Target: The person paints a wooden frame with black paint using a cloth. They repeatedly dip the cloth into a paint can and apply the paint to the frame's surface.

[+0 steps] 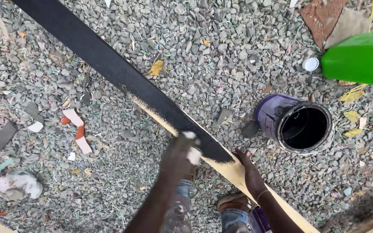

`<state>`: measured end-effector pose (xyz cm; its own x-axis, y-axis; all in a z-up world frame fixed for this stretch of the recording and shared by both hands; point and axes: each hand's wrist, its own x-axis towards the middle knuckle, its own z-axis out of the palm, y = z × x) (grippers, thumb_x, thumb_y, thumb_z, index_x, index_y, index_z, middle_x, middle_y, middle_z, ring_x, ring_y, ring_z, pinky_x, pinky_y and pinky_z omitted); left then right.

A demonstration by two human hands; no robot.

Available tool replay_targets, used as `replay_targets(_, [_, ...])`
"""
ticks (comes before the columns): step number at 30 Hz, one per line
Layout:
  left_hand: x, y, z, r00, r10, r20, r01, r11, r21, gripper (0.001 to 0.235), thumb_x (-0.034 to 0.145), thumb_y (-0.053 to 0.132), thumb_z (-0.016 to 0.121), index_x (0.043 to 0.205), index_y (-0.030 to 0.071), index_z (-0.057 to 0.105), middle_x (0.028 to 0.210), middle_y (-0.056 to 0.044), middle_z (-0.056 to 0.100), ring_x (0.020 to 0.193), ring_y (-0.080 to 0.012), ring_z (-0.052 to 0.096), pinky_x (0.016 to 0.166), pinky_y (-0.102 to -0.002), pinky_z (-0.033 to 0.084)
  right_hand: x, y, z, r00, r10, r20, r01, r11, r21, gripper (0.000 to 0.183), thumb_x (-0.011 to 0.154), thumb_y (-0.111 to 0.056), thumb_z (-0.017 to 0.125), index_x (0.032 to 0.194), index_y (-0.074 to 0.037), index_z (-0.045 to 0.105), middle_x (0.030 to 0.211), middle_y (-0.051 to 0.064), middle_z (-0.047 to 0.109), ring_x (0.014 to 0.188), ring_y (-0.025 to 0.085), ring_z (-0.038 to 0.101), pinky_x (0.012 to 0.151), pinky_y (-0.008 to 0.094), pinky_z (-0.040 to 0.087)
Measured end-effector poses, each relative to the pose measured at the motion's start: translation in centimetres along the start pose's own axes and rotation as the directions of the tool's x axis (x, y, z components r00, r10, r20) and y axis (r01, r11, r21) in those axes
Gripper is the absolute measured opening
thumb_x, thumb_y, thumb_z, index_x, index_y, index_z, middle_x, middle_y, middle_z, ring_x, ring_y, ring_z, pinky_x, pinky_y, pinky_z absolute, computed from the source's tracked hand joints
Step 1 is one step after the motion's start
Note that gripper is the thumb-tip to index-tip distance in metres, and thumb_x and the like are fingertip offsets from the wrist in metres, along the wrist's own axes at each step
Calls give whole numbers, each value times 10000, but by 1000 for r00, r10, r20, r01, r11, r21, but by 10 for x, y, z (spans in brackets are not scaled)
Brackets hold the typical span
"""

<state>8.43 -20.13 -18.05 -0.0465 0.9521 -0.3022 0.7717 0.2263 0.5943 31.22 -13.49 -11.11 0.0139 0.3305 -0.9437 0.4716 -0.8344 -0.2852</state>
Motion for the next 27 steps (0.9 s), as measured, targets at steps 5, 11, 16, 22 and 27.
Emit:
replay_targets(5, [92,-90,-142,883,-256,-394,324,939,117,627,677,-214,666,1248,43,647,1375,-233,544,1095,-409,636,711,-425,681,-8,-11,8,994,82,-72,-89,990,-110,917,789,-742,92,1563,-349,385,1673,-16,356,1577,305,250,1145,675,372])
replay_targets(11, [27,25,-73,938,-304,-166,317,946,59,431,847,-48,713,1253,75,640,1247,-185,585,948,-291,704,681,-408,682,-9,-10,4,998,19,-53,-27,988,-153,849,894,-720,97,1581,-311,381,1643,62,379,1563,342,235,1229,614,234])
replay_targets(16, [32,17,-54,919,-318,234,315,948,50,434,847,-23,639,1242,149,588,1193,-143,584,948,-296,709,655,-431,685,-6,-1,-2,1000,0,13,3,972,-235,801,1005,-710,106,1599,-244,376,1614,154,405,1544,379,246,1298,519,132])
replay_targets(22, [130,-82,-178,916,-262,-303,350,892,287,384,821,-110,673,1167,54,686,1116,-224,612,864,-314,671,654,-389,581,11,20,-9,999,24,23,-17,962,-271,820,996,-762,126,1612,-268,348,1613,161,393,1535,378,246,1299,521,108])
replay_targets(27, [27,4,-13,968,-205,-142,228,959,170,590,688,-18,807,1218,99,576,1170,-133,638,881,-253,697,660,-350,636,0,1,-4,995,96,10,-94,987,-129,947,811,-749,52,1598,-301,329,1622,-53,457,1571,237,288,1278,519,159])
